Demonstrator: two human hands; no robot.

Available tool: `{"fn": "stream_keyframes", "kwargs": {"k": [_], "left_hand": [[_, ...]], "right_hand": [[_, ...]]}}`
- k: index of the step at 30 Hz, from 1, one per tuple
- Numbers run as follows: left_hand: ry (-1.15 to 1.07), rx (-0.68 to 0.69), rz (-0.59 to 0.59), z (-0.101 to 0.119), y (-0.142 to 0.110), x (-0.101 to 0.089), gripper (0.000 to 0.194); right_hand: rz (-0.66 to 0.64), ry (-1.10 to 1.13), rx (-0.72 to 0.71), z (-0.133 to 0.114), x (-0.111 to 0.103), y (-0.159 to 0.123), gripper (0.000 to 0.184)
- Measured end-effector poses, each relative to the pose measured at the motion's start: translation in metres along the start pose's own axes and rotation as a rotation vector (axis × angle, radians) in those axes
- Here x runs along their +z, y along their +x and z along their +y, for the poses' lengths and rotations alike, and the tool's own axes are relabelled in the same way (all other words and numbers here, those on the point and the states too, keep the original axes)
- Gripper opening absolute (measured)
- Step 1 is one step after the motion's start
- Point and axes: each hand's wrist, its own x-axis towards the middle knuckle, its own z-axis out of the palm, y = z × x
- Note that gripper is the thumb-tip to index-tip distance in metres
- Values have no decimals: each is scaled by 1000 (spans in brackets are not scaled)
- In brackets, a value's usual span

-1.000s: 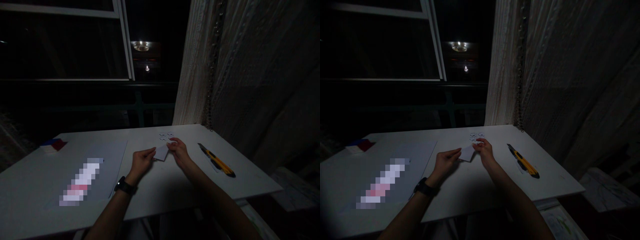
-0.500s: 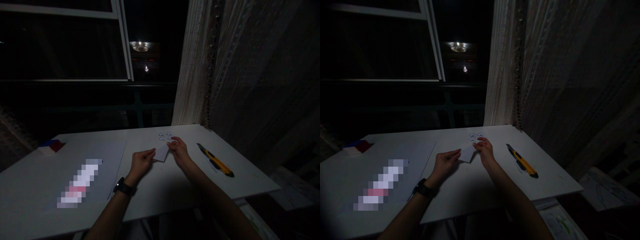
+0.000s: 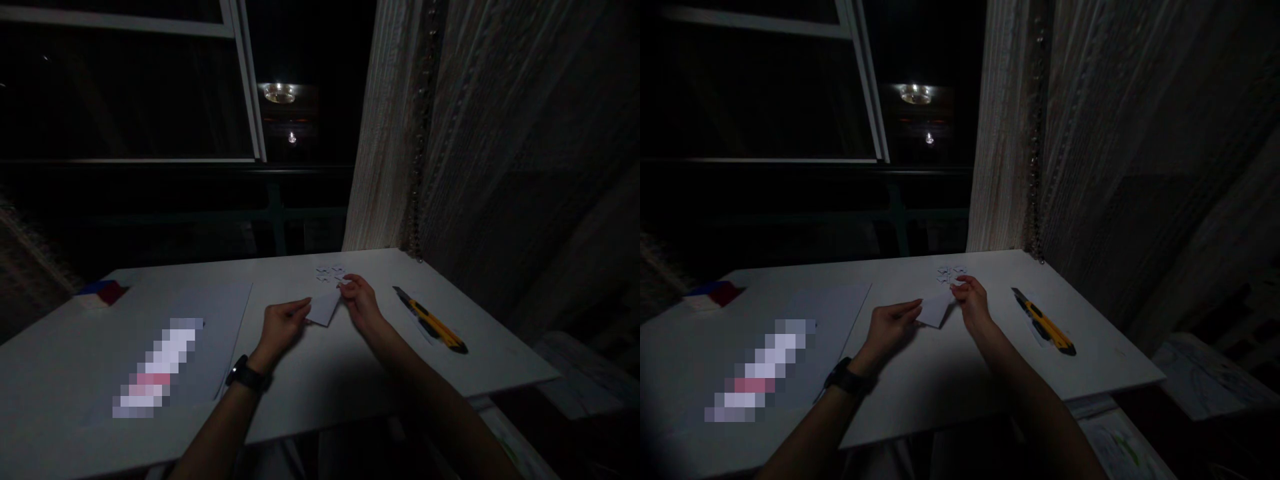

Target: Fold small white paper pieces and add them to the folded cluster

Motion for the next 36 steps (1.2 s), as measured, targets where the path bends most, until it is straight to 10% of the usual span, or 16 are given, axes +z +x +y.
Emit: {"fn": "stream_keyframes", "kwargs": {"k": [10,15,21,36], "left_hand": [[-118,-88,8,1,2,-1,32],[-133,-86,8,-2,4,-1,35],[-198,-110,-63,-1,2,3,37],[-339,-256,-148,7,1,1,42]], "right_hand": [[183,-13,-38,-7,-4,4,20],[-2,-174,131,-4,1,-2,26],[118,-195,77,0,4,-6,26],[-93,-422,150,8,7,-13,33]]}}
